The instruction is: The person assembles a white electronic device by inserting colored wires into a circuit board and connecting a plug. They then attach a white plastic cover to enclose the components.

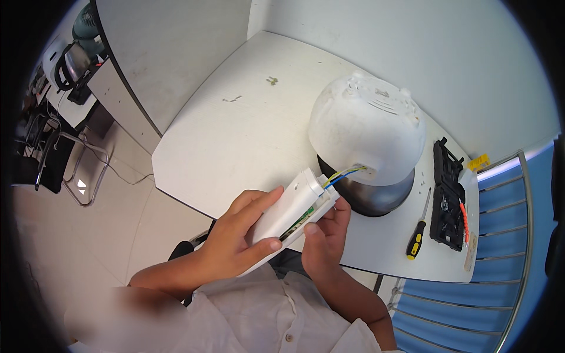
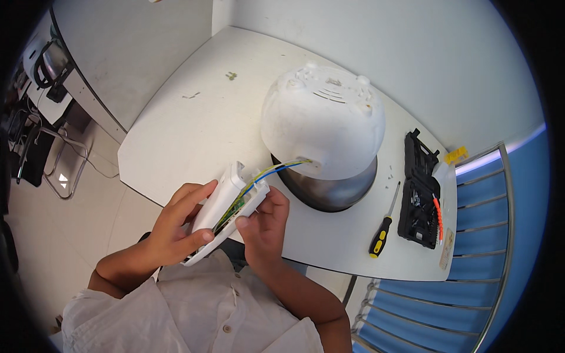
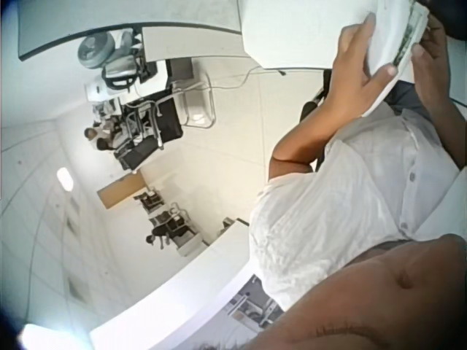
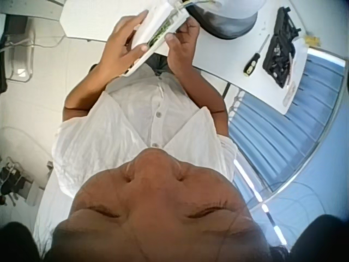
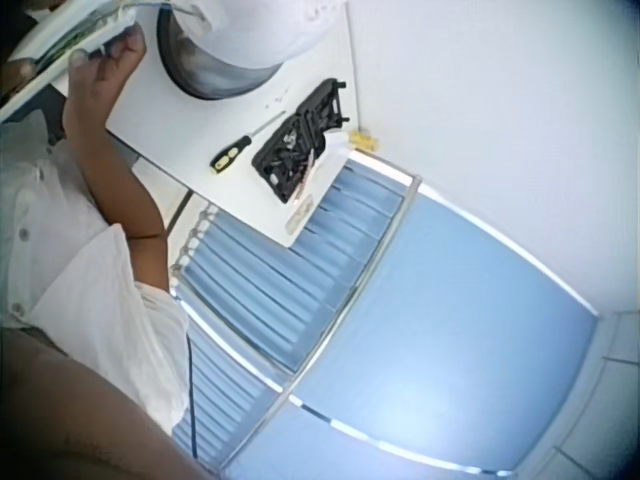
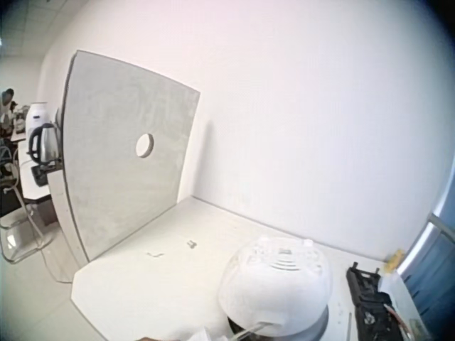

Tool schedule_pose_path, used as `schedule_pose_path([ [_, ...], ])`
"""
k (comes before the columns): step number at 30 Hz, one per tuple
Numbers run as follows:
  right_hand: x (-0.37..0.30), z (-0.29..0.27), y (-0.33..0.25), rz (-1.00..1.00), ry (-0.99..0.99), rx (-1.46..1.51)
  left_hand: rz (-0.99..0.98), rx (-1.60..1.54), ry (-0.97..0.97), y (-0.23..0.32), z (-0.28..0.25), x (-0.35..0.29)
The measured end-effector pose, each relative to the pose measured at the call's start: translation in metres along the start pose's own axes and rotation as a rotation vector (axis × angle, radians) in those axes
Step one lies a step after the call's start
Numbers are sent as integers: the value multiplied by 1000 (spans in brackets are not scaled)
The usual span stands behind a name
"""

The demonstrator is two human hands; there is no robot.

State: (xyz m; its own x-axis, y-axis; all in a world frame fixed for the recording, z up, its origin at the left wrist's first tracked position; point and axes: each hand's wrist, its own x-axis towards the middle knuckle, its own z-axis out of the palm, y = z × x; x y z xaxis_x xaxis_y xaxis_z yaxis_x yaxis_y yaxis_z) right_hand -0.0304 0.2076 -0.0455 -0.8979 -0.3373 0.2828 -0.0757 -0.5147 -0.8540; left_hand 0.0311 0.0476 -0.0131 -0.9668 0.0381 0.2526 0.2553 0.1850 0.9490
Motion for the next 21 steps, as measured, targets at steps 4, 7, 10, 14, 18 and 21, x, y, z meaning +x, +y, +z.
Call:
schedule_pose_path([
  [4,3,3,-1,5,6,23,-36,-39,-69,1,-4,4],
  [7,4,1,-1,14,-6,31,-138,-290,-92,-4,-2,4],
  [10,4,1,0,24,-3,20,-156,-421,-77,-6,1,4],
  [14,3,1,2,53,12,-20,-38,-213,-30,-2,-1,8],
  [18,1,-5,7,51,-3,-20,-107,-445,117,10,-2,6],
  [21,2,-2,4,48,36,108,-124,-473,63,22,-11,18],
])
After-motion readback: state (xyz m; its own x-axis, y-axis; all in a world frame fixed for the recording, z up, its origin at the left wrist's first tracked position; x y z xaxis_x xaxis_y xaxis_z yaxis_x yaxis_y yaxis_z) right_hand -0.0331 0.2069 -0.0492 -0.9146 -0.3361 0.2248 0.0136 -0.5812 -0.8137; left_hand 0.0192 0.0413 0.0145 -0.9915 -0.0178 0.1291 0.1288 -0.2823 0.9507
